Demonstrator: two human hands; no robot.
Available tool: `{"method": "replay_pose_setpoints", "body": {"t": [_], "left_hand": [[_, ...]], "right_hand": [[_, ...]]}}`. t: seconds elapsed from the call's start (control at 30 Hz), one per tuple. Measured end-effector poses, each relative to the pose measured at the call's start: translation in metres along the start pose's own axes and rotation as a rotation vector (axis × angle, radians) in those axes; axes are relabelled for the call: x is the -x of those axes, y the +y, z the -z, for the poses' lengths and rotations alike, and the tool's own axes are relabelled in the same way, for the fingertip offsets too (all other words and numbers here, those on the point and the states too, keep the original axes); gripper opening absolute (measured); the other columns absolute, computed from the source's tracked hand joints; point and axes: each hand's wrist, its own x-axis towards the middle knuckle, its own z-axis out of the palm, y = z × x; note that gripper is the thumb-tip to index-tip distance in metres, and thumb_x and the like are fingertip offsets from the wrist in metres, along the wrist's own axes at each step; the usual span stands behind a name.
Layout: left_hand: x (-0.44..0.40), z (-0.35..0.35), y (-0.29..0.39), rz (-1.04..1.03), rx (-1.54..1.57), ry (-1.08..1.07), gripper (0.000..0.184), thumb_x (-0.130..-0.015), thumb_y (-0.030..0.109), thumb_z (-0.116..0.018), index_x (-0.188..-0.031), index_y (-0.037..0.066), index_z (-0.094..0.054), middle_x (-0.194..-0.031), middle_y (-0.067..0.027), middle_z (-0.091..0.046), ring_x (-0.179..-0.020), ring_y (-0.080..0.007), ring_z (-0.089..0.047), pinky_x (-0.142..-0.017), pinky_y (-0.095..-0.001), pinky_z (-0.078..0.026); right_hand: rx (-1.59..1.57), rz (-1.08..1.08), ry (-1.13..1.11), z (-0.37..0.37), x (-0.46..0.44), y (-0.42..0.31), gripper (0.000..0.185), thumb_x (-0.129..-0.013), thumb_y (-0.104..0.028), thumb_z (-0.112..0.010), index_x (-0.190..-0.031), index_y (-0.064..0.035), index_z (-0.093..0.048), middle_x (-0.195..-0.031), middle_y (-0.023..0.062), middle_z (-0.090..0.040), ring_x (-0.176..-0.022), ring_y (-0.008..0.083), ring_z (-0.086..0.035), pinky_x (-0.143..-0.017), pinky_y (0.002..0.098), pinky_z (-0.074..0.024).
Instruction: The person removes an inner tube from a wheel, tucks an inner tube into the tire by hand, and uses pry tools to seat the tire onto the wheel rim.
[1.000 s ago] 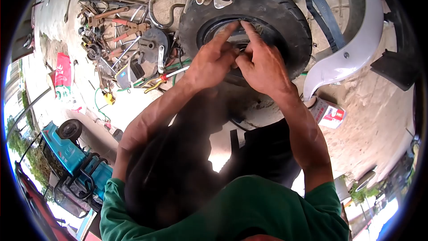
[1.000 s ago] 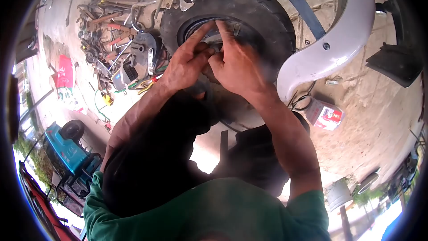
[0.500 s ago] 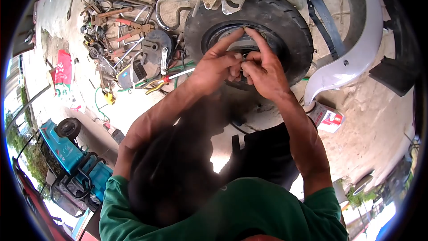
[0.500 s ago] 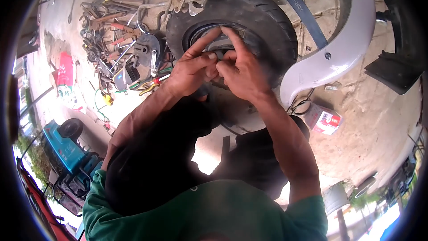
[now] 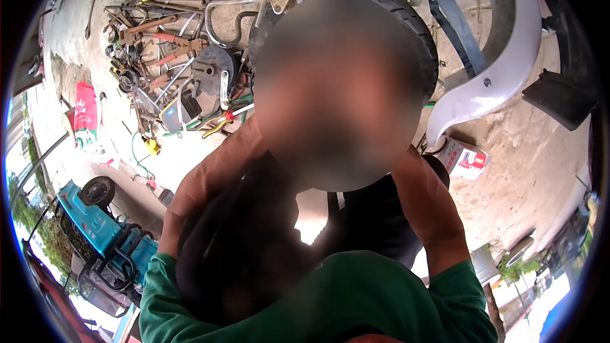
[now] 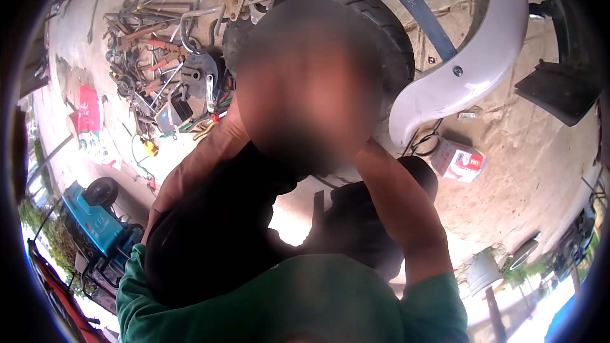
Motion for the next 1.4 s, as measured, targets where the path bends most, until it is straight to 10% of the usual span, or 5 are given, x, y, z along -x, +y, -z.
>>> {"method": "replay_pose_setpoints", "body": {"t": [0.2, 0.5, 0.9, 1.23, 1.4], "left_hand": [[-0.002, -0.008, 0.008, 0.028, -0.086, 0.059, 0.051, -0.099, 0.008, -0.061, -0.148, 0.002, -0.05, -0.12, -0.0098, -0.069, -0.09, -0.018, -0.067, -0.074, -0.0297, -0.054], [-0.002, -0.012, 0.016, 0.073, -0.313, 0.13, 0.04, -0.097, 0.016, -0.064, -0.135, 0.002, -0.061, -0.115, -0.0097, -0.07, -0.094, -0.0203, -0.068, -0.078, -0.0331, -0.055], [0.008, -0.024, 0.072, -0.971, -1.714, 0.478, 0.048, -0.09, 0.018, -0.076, -0.131, -0.003, -0.061, -0.118, -0.0161, -0.066, -0.105, -0.0321, -0.068, -0.094, -0.039, -0.053], [-0.022, -0.015, 0.071, -0.73, -2.107, 0.526, 0.066, -0.091, 0.032, -0.074, -0.14, -0.007, -0.053, -0.14, -0.0301, -0.054, -0.131, -0.0492, -0.048, -0.11, -0.0492, -0.043], [-0.047, -0.006, 0.112, -0.22, -1.673, 0.191, 0.038, -0.092, 0.032, -0.073, -0.121, 0.008, -0.071, -0.107, -0.0055, -0.076, -0.093, -0.0223, -0.073, -0.08, -0.0329, -0.058]], "right_hand": [[-0.177, -0.558, -0.058, 0.001, -0.008, -0.029, 0.026, -0.097, -0.023, -0.072, -0.107, 0.0007, -0.07, -0.08, 0.0148, -0.074, -0.072, 0.0235, -0.073, -0.068, 0.0366, -0.0574], [0.265, -0.198, 0.07, -0.01, -0.011, -0.03, 0.028, -0.095, -0.027, -0.074, -0.098, 0.0008, -0.072, -0.084, 0.019, -0.075, -0.077, 0.0315, -0.074, -0.071, 0.04, -0.058], [-0.092, -0.501, 0.046, -0.016, -0.01, -0.017, 0.026, -0.097, -0.023, -0.07, -0.099, 0.0023, -0.069, -0.081, 0.0177, -0.072, -0.066, 0.0219, -0.069, -0.063, 0.0365, -0.0554], [-0.155, -0.472, 0.018, -0.011, -0.008, -0.003, 0.03, -0.095, -0.024, -0.072, -0.111, 0.0005, -0.065, -0.096, 0.017, -0.067, -0.082, 0.025, -0.065, -0.075, 0.0377, -0.0522], [-0.173, -0.451, 0.007, -0.01, -0.007, 0.0, 0.035, -0.093, -0.024, -0.074, -0.117, -0.0003, -0.063, -0.103, 0.0166, -0.065, -0.089, 0.0265, -0.063, -0.081, 0.0384, -0.0507]]}}
